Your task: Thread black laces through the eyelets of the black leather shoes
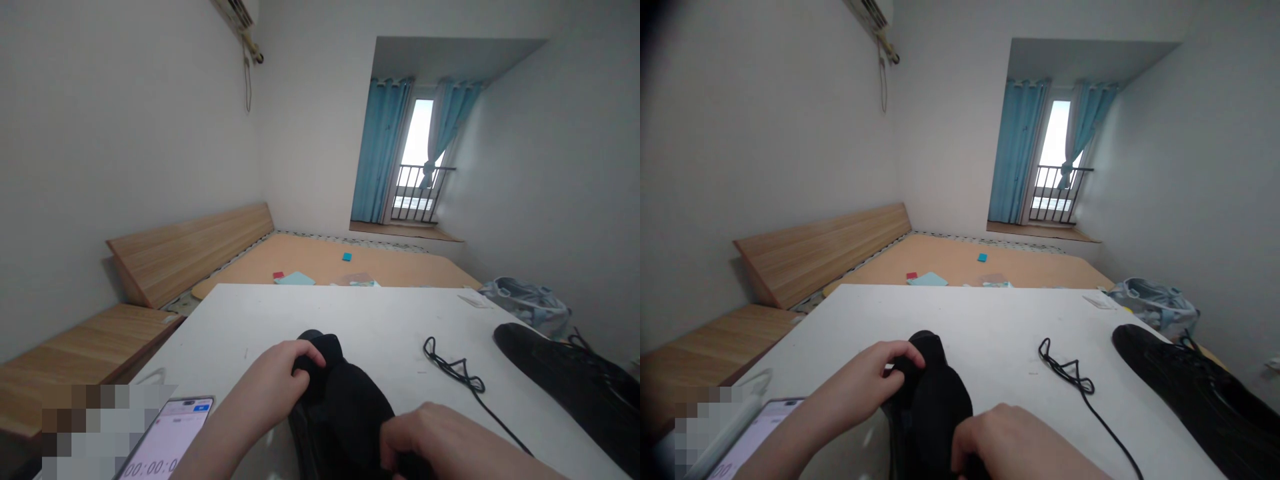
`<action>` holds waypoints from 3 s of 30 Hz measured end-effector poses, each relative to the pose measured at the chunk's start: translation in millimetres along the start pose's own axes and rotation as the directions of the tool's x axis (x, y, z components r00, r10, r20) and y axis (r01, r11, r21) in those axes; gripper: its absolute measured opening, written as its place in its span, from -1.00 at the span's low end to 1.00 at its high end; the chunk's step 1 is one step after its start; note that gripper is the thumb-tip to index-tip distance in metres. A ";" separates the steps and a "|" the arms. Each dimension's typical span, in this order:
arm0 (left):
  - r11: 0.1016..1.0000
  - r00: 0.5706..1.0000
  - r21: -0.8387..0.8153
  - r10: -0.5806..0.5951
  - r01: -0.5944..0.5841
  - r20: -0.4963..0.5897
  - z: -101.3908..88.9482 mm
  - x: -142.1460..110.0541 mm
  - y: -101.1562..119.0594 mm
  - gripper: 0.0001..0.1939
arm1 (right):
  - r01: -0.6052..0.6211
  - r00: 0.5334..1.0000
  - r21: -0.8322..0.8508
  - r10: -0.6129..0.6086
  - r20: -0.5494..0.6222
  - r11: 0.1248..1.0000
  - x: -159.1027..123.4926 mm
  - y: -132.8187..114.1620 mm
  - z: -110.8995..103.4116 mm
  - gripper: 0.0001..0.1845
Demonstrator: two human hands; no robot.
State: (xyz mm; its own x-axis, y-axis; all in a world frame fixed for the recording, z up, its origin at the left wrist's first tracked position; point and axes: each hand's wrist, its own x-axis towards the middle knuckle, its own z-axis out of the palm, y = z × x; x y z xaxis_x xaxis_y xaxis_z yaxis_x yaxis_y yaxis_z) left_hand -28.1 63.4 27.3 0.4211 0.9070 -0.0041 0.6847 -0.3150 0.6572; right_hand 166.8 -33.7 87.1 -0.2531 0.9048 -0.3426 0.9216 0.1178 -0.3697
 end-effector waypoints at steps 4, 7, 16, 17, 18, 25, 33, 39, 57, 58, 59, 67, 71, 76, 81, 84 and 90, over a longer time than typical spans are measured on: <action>1.000 1.000 -0.013 0.009 -0.009 0.001 0.0 -0.1 -1.7 -0.56 | -0.056 0.990 -0.010 0.057 0.128 0.998 6.2 -20.6 -16.9 -0.62; 0.999 1.000 -0.030 0.021 -0.021 -0.009 0.9 0.3 -3.7 -0.57 | -0.004 0.967 -0.047 0.015 0.253 0.999 17.7 -30.6 -21.8 -0.59; 1.000 1.000 -0.018 0.000 0.000 -0.006 -1.4 -2.4 -0.5 -0.57 | 0.006 0.951 -0.294 0.085 0.297 0.956 45.7 -37.3 -23.5 -0.60; 1.000 1.000 -0.017 0.000 0.000 -0.008 -2.0 -3.0 0.4 -0.57 | -0.034 0.936 -0.266 0.124 0.329 0.963 46.2 -34.3 -25.6 -0.60; 1.000 1.000 -0.020 -0.001 0.000 -0.008 -2.5 -3.6 1.1 -0.58 | -0.068 0.928 -0.239 0.149 0.341 0.969 45.7 -31.2 -27.3 -0.61; 0.999 1.000 -0.039 0.002 -0.002 -0.012 -4.8 -5.1 3.3 -0.56 | 0.007 0.990 -0.323 0.039 0.138 0.946 25.7 -28.8 -18.3 -0.64; 0.998 0.999 -0.048 0.027 -0.028 -0.021 -3.7 -6.2 0.7 -0.57 | 0.091 0.980 -0.644 -0.184 -0.079 0.760 25.4 -28.8 9.4 -0.61; 0.999 0.999 -0.042 0.026 -0.027 -0.024 -4.2 -6.7 0.3 -0.57 | 0.099 0.995 -0.651 -0.087 0.050 0.753 20.6 -42.2 2.1 -0.81; 0.997 0.999 -0.064 0.032 -0.033 -0.027 -4.1 -6.5 -2.8 -0.59 | 0.208 0.978 -0.588 -0.150 0.146 0.781 62.0 -71.3 6.1 -0.70; 0.997 0.999 -0.065 0.029 -0.030 -0.025 -3.8 -5.9 -3.0 -0.59 | 0.248 0.969 -0.627 -0.198 0.151 0.738 64.9 -72.8 11.3 -0.72; 0.997 0.999 -0.066 0.027 -0.029 -0.023 -3.6 -5.4 -3.2 -0.59 | 0.282 0.959 -0.652 -0.224 0.173 0.703 67.7 -73.7 15.0 -0.74; 0.998 0.999 -0.043 0.040 -0.041 -0.028 -4.0 -7.9 -1.1 -0.57 | 0.278 0.960 -0.683 -0.190 0.203 0.675 64.4 -68.0 9.8 -0.66; 0.998 0.998 -0.034 0.046 -0.047 -0.031 -2.8 -8.0 -1.0 -0.57 | 0.338 0.936 -0.675 -0.306 0.171 0.655 55.8 -57.8 13.0 -0.64; 0.999 0.999 -0.014 0.031 -0.032 -0.014 -2.6 -6.5 -1.0 -0.56 | 0.382 0.888 -0.681 -0.453 0.082 0.624 64.8 -42.8 28.1 -0.79; 0.999 0.999 -0.021 0.035 -0.036 -0.013 -3.4 -6.6 -0.4 -0.58 | 0.387 0.865 -0.695 -0.499 0.047 0.605 68.6 -42.9 31.1 -0.76; 1.000 1.000 -0.014 0.017 -0.018 -0.025 -3.6 -8.0 -0.2 -0.56 | 0.435 0.893 -0.670 -0.384 0.235 0.601 70.8 -47.2 28.1 -0.73; 0.999 0.999 -0.026 0.021 -0.022 -0.036 -4.2 -10.2 0.2 -0.56 | 0.477 0.856 -0.629 -0.161 0.491 0.614 80.7 -60.6 25.0 -0.51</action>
State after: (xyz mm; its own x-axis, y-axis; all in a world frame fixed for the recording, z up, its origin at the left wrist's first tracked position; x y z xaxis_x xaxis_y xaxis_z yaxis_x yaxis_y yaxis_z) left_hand -34.8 55.3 30.7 0.4136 0.9097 0.0371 0.6595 -0.3275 0.6766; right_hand 83.2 21.9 60.2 -0.5098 0.5544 -0.6578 0.6301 0.7613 0.1533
